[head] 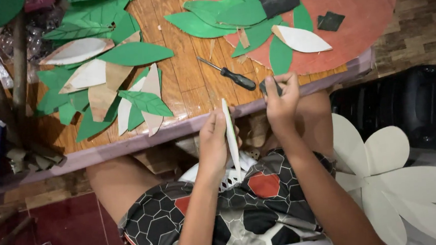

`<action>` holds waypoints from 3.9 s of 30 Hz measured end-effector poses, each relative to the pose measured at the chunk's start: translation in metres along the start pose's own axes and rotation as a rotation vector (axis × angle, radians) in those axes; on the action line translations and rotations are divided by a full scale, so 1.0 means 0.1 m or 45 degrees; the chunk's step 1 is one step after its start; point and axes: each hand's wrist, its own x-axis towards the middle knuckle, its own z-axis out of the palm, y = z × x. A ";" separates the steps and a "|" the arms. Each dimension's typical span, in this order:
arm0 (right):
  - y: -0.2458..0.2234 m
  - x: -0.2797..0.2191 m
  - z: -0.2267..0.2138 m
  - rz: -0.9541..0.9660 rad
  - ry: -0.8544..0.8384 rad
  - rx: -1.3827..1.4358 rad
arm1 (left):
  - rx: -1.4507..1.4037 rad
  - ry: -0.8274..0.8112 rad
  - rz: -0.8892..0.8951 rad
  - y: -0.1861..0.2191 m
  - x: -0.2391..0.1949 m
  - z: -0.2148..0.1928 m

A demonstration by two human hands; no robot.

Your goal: Sanding and smoothing the edges of metal leaf cutouts using hand tools

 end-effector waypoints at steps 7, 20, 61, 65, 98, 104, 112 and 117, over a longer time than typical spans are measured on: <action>-0.18 -0.08 0.02 -0.029 0.016 0.082 | 0.049 -0.016 -0.019 -0.08 0.04 -0.03; -0.25 -0.65 0.14 0.173 -0.624 0.301 | -0.087 0.180 0.015 -0.29 0.39 -0.40; -0.11 -0.76 0.44 -0.371 -0.598 -0.174 | 0.296 0.704 -0.167 -1.02 0.88 -0.88; -0.23 -1.04 0.26 -0.263 -0.711 -0.153 | 0.470 0.646 -0.330 -0.69 0.67 -0.70; -0.46 -1.10 0.23 -0.201 -0.775 -0.180 | 0.471 0.667 -0.323 -1.05 0.79 -0.90; -0.36 -0.84 0.30 -0.326 -0.740 -0.332 | 0.354 0.690 -0.171 -0.85 0.59 -0.60; -0.40 -1.10 0.09 -0.115 -0.875 -0.267 | 0.460 0.551 -0.197 -0.74 0.64 -0.63; -0.23 -0.74 0.33 -0.146 -0.584 -0.346 | 0.172 0.627 -0.231 -1.07 0.60 -0.59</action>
